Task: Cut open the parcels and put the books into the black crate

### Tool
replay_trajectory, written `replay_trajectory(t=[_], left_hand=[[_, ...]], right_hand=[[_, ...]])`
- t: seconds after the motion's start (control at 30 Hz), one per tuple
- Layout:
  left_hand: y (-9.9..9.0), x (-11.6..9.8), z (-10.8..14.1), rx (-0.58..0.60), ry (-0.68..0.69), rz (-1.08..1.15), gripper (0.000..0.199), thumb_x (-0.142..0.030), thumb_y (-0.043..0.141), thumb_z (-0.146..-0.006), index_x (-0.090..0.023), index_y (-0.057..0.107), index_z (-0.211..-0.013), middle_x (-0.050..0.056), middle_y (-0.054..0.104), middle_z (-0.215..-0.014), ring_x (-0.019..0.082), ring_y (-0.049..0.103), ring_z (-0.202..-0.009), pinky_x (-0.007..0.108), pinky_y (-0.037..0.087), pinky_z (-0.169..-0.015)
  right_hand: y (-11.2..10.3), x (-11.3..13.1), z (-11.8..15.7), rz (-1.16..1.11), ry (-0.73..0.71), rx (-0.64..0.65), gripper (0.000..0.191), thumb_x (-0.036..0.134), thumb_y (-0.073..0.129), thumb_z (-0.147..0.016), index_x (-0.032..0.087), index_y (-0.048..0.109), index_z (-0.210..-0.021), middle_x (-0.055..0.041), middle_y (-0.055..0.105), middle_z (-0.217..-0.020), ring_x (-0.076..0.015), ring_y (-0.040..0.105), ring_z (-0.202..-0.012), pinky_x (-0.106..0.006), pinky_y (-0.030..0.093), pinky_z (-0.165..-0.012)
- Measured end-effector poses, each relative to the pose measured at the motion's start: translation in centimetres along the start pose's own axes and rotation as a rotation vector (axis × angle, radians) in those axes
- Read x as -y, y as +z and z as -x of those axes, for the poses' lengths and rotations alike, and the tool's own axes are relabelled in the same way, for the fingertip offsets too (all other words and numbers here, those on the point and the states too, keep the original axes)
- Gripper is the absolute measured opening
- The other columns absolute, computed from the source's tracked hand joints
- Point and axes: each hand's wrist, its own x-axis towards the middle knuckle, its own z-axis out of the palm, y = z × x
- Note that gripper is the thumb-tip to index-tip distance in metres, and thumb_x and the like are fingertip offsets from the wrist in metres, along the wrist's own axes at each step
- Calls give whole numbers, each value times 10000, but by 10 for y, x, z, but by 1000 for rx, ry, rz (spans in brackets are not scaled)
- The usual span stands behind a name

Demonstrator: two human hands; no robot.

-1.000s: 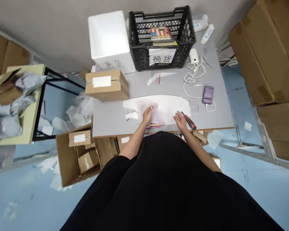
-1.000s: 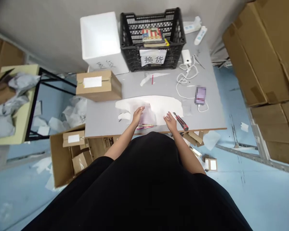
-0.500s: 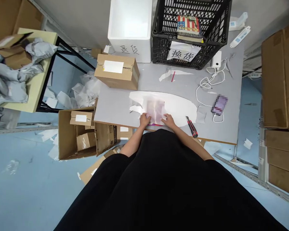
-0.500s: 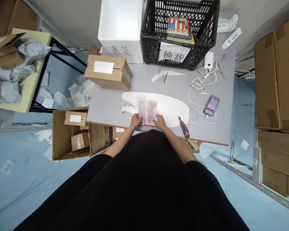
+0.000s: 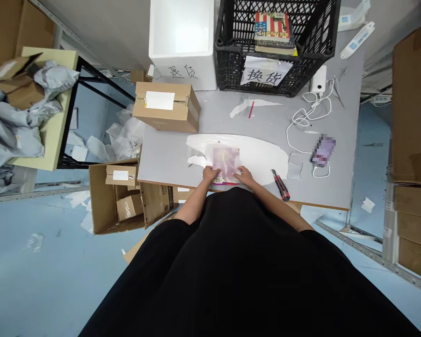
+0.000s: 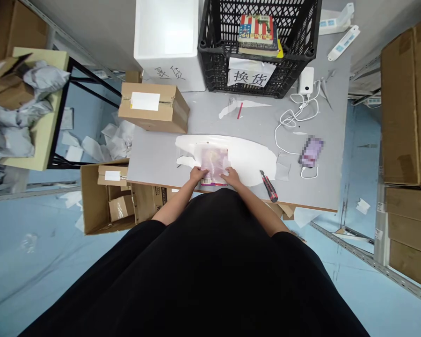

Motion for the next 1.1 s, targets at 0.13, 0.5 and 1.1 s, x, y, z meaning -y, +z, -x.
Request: replay_trajectory(t=[0.13, 0.5, 1.1], left_hand=[[-2, 0, 1, -1, -2, 46, 322, -352, 761, -644, -246, 484, -770, 17, 623, -836, 225, 630, -879, 340, 459, -809], [1, -28, 44, 21, 223, 178, 311, -215, 668, -717, -243, 360, -745, -58, 396, -726, 140, 446, -709, 278, 402, -738], [17, -66, 92, 196, 419, 490, 240, -185, 519, -818, -249, 448, -1038, -27, 566, -849, 158, 592, -864, 284, 463, -847]], right_hand=[[-2, 1, 2, -44, 32, 28, 370, 365, 702, -803, 210, 616, -1128, -106, 640, -1291, -253, 584, -1242, -397, 448, -1052], [-4, 17, 9, 185, -155, -221, 408, 289, 578, -872, 152, 615, -1255, -170, 542, -1292, -318, 519, -1257, -461, 395, -1118], [-24, 46, 30, 40, -86, -251, 459, 571, 650, -825, 227, 599, -1125, -85, 709, -1104, -290, 651, -1092, -400, 509, -929]])
